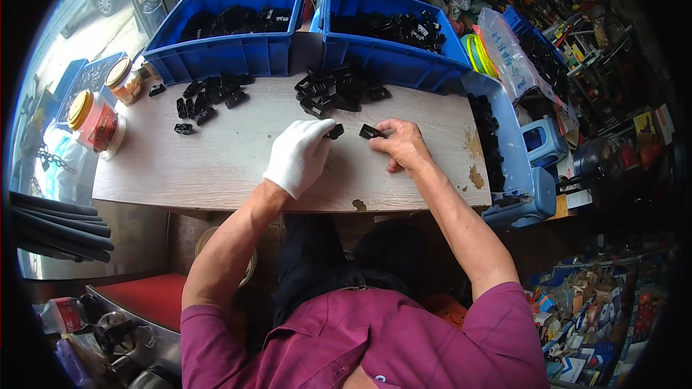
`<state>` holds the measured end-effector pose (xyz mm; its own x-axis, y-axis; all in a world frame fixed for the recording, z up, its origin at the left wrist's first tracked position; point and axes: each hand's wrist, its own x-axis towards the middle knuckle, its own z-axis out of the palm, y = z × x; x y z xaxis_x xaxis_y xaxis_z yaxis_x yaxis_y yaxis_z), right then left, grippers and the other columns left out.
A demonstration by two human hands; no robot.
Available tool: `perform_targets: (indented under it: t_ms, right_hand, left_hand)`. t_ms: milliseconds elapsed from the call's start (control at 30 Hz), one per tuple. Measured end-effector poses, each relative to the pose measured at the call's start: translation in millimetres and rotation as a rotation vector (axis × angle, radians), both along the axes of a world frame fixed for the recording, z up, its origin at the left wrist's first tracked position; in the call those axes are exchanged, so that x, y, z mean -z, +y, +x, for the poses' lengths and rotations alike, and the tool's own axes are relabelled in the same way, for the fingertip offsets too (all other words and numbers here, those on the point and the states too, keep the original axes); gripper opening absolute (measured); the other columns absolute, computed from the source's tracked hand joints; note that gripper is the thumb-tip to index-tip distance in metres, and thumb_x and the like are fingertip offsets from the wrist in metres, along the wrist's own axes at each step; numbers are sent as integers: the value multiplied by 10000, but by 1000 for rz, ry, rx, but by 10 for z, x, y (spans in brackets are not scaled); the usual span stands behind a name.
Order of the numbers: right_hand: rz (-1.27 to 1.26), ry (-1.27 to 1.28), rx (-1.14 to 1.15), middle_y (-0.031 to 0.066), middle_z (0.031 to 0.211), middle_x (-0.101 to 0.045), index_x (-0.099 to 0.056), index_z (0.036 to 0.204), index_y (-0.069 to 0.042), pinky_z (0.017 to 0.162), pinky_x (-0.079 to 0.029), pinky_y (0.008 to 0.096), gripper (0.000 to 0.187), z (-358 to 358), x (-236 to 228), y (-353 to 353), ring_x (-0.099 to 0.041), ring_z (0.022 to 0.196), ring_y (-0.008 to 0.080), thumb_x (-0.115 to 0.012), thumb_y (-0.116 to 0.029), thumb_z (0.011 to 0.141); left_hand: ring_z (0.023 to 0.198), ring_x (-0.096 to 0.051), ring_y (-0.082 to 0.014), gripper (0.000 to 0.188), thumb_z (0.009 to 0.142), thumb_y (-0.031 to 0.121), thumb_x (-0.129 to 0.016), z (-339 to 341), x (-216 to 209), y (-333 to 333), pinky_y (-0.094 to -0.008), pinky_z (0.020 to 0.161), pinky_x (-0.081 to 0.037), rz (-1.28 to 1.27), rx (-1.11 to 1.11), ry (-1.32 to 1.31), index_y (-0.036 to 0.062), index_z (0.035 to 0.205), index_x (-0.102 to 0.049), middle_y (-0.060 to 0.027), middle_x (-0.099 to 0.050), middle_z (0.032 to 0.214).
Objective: Assembling small black plastic components by hand at a workbench.
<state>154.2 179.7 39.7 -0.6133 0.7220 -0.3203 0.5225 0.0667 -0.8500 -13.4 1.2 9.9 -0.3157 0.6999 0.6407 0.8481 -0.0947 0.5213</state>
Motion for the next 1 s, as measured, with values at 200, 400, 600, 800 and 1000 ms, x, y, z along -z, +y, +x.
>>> perform_targets:
  t_ms: [200,400,600,800,1000]
  right_hand:
    - [-20,-4,-52,37,605,-603,-701,1168,-9,409,-511,318,381,11,-45,-183,-536,423,121,-788,-85,805]
    - [23,8,-59,13,611,-590,-699,1145,-7,379,-423,305,342,30,-10,-195,-472,406,101,-794,-69,823]
    - [-20,50,-46,12,594,-594,-714,1104,-1,398,-487,288,279,7,1,-233,-515,430,103,-723,-32,826]
    - [-30,70,-61,-54,590,-470,-708,1134,5,398,-461,265,328,39,-16,-232,-425,438,64,-644,15,813]
    - [-12,64,-52,-43,594,-493,-700,1131,-2,386,-439,274,310,43,30,-249,-419,424,73,-710,-37,823]
  left_hand:
    - [1003,-674,-353,300,871,66,-659,153,-34,412,-421,876,-561,-214,186,136,77,1166,-713,-121,-731,1088]
    - [1000,-682,-330,315,840,99,-672,74,-85,568,-415,862,-566,-277,360,294,118,1151,-723,-88,-729,1064]
    - [981,-673,-317,336,818,114,-662,46,11,507,-422,859,-545,-225,329,320,129,1150,-707,-67,-708,1007]
    - [949,-654,-296,322,819,152,-657,236,87,363,-416,843,-526,-110,182,339,100,1137,-664,-65,-683,967]
    - [1034,-649,-308,331,819,143,-665,292,96,285,-433,912,-519,-132,132,261,109,1148,-661,-89,-678,1070]
